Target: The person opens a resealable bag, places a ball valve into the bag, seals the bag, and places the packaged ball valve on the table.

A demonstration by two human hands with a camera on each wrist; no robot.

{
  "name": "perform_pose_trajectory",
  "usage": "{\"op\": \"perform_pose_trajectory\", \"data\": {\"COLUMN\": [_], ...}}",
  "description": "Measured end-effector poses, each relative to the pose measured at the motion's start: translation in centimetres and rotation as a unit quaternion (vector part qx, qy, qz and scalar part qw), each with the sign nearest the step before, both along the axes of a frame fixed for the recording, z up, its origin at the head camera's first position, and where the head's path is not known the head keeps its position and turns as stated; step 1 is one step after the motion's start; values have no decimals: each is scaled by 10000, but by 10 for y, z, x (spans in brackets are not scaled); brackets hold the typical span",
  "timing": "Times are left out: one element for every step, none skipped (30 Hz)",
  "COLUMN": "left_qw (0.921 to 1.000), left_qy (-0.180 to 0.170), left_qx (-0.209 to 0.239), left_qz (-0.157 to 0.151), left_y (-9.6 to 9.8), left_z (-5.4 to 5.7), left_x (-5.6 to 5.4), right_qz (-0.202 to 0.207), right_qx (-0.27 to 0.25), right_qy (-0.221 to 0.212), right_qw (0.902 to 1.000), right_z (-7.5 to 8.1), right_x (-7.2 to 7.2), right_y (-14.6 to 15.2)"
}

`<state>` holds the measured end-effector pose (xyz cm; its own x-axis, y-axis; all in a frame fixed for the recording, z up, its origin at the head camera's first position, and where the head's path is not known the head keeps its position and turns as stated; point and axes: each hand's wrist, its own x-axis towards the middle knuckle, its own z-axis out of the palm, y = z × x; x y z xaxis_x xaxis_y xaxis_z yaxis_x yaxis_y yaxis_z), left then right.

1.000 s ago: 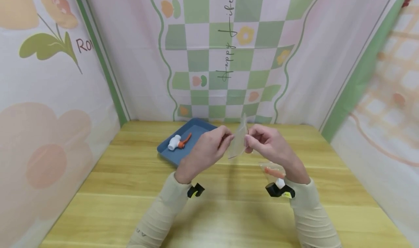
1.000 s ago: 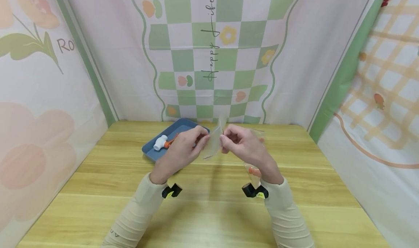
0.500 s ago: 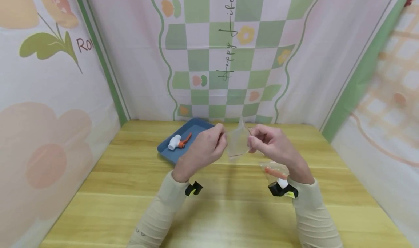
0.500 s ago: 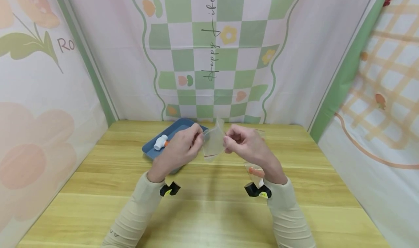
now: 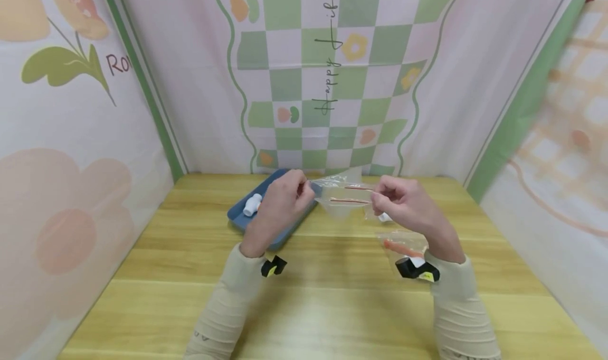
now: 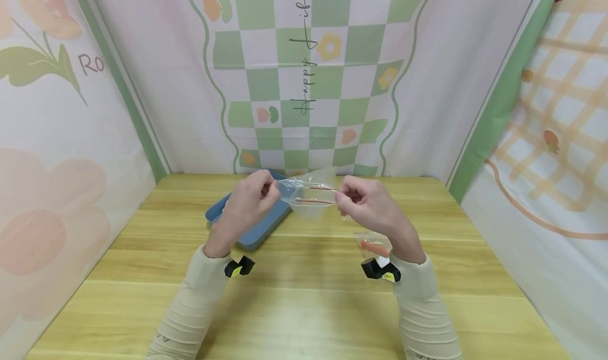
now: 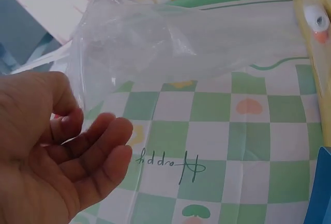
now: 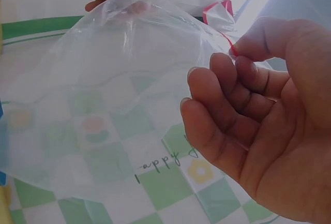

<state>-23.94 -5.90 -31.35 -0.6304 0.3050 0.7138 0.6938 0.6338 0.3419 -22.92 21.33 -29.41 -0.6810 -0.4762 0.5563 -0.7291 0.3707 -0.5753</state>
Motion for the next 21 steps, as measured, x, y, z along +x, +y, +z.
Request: {"op": "perform_pose_trajectory", "data": {"left_qw": [9999,9996,9987,9972,9952,9927,9902,9878,9862,9853,9847,9843,9839,9832,9823,9810,9792,9775,9753,9733,9717], "left_qy": [55,113,178,265,367,486,621,754,878,968,1019,1027,991,907,803,679,537,404,268,156,67], "left_qx": [105,239,416,594,766,920,1042,1152,1223,1263,1309,1367,1445,1555,1670,1791,1923,2031,2140,2227,2288], "left_qz": [-33,-118,-234,-356,-488,-609,-686,-724,-691,-623,-540,-437,-345,-304,-287,-312,-359,-405,-479,-542,-588], "left_y": [0,1,1,2,2,3,4,5,6,7,7,8,8,9,9,9,9,9,9,9,9], "left_z": [0,0,0,0,-1,-1,-1,-1,-1,-1,-2,-2,-1,-1,0,0,1,1,1,2,2], "left_x": [-1,-1,-2,-2,-2,-2,-2,-2,-2,-1,0,0,0,0,0,1,1,1,1,2,3], "right_qz": [-22,-46,-62,-71,-65,-42,-3,35,80,127,170,192,208,219,261,296,339,361,396,425,450], "right_qx": [16,18,9,-5,-32,-62,-95,-124,-145,-169,-199,-222,-238,-248,-261,-249,-232,-173,-96,-16,67], "right_qy": [-7,-3,7,27,42,65,86,107,129,140,146,149,152,140,108,83,28,-45,-101,-148,-174], "right_qw": [10000,10000,10000,10000,10000,10000,9999,9999,9998,9997,9996,9995,9994,9994,9993,9992,9992,9992,9991,9990,9988], "right_z": [0,0,0,0,0,0,0,0,1,0,0,0,0,0,0,0,0,0,-1,-1,-2], "right_x": [0,0,0,1,1,0,0,0,0,-1,-1,-1,-1,-1,-1,-1,-1,0,0,0,0], "right_y": [0,0,0,0,0,1,1,1,0,0,-1,-2,-3,-5,-6,-7,-8,-10,-12,-13,-16]}}
